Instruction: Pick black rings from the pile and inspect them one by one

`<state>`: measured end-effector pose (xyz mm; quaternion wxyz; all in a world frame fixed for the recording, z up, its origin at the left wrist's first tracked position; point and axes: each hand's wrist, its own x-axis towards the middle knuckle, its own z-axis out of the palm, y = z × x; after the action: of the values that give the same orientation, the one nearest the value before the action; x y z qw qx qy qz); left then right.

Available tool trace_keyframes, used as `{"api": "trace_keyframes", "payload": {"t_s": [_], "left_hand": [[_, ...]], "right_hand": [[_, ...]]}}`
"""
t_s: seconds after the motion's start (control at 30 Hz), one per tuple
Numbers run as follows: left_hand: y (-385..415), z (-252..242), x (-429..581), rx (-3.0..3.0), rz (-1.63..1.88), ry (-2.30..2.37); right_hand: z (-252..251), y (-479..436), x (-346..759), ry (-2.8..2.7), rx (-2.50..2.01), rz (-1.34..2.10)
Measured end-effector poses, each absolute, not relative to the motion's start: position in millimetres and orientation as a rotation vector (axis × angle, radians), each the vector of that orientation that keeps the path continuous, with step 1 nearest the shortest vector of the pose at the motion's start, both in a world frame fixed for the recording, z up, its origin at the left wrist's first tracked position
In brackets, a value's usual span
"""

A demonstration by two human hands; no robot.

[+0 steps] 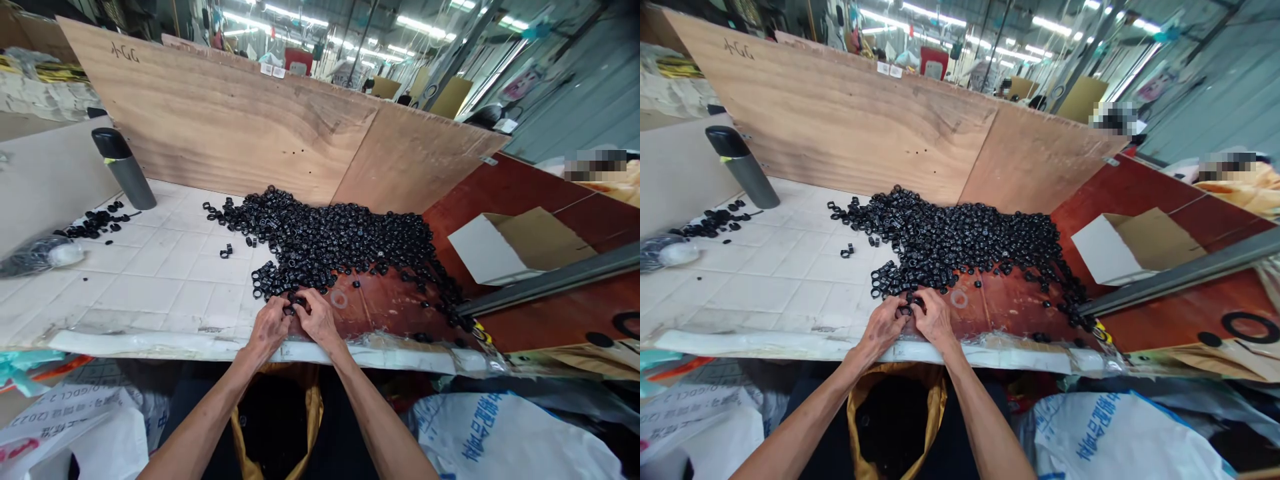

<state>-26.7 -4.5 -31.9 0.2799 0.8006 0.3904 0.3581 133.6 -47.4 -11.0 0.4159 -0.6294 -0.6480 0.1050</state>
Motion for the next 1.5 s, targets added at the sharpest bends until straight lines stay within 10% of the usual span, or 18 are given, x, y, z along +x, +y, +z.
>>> {"api": "trace_keyframes", "payload": {"t_s": [0.43,1.5], "left_hand": [[-4,-28,-27,1.736,1.118,0.872],[-5,-14,-25,1.344,0.926,0.795]], "right_hand": [[-9,-52,139,-1.113,-1.345,0.829],[0,-54,137,-1.194,-1.314,0.808]]}}
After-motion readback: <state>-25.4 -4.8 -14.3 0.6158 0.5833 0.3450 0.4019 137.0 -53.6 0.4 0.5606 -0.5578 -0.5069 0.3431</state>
